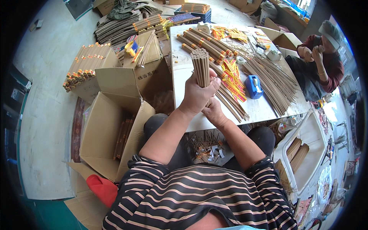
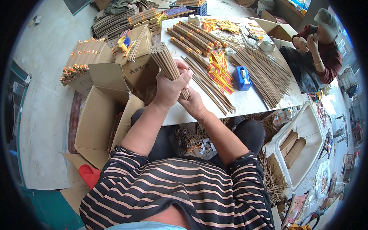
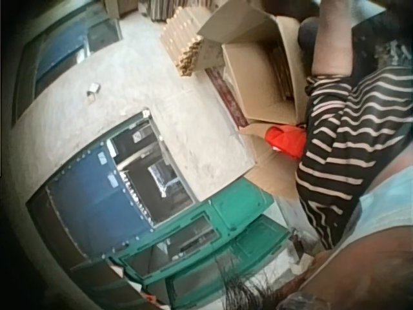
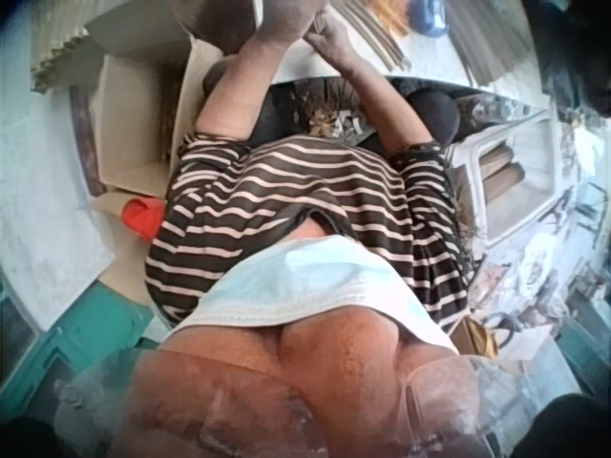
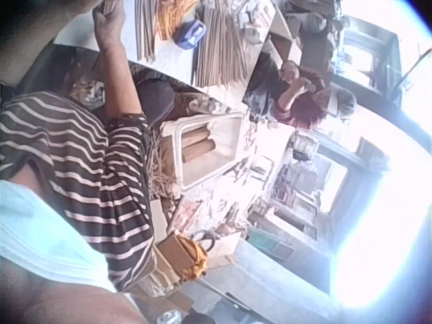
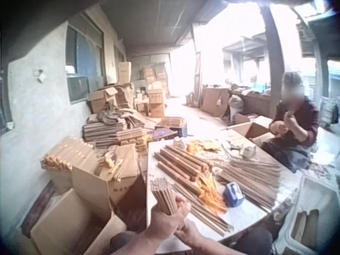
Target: The person gathers thin wooden sticks into bundles, aligns them, and wraps a small red and yellow paper label around the middle to secure them. Finished bundles are placed on the table.
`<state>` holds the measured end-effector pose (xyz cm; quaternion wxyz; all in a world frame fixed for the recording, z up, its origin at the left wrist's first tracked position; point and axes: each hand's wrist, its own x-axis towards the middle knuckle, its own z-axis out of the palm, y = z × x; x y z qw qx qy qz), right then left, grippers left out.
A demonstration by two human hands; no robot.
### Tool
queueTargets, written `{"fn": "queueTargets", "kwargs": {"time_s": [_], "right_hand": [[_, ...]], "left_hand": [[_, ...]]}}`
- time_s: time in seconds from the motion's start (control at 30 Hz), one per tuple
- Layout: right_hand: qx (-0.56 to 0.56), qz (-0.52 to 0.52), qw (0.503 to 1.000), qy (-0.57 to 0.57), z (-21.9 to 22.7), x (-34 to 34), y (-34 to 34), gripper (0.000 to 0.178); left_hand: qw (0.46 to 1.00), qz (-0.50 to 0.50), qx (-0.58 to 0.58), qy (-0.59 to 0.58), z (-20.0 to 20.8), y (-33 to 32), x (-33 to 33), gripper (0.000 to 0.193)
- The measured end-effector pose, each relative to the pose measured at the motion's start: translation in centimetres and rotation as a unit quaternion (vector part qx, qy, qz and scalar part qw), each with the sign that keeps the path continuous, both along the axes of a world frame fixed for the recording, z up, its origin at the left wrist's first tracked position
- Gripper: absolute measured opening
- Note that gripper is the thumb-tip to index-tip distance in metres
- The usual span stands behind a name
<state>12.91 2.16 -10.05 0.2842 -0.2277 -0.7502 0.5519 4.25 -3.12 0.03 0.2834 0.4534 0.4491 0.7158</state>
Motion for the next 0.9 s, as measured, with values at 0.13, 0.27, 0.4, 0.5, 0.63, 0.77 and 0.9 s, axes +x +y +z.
{"fn": "queueTargets", "kwargs": {"time_s": [0.13, 0.27, 0.4, 0.5, 0.63, 0.77, 0.9], "right_hand": [[-0.009, 0.030, 0.999, 0.039, 0.4, 0.0, 0.0, 0.026], [0.025, 0.003, 0.995, 0.098, 0.3, -0.7, 0.0, 0.024], [0.024, 0.017, 0.999, 0.042, 0.7, -0.8, 1.0, 0.022], [-0.052, 0.007, 0.999, 0.014, -0.1, -0.9, 0.6, 0.022], [-0.040, 0.029, 0.999, 0.008, -0.3, -0.9, 0.8, 0.023], [-0.017, -0.009, 1.000, 0.012, -3.4, -1.8, 1.4, 0.025], [-0.007, -0.014, 1.000, 0.004, -3.6, -1.4, 1.0, 0.024]], "left_hand": [[0.999, -0.007, 0.027, 0.039, -0.1, -0.2, -0.3, 0.014], [0.999, 0.040, 0.004, 0.016, 0.5, 0.3, 0.4, 0.011], [0.997, 0.035, 0.011, 0.067, 0.9, 0.7, -0.2, 0.012], [0.999, 0.009, -0.052, 0.000, -0.1, 1.5, -1.0, 0.011], [0.998, 0.030, 0.016, 0.062, -1.1, 1.4, -0.9, 0.011], [0.999, 0.005, -0.022, -0.045, -0.9, 2.0, -1.7, 0.013], [0.993, -0.001, -0.063, -0.099, -1.7, 1.5, -1.3, 0.012]]}}
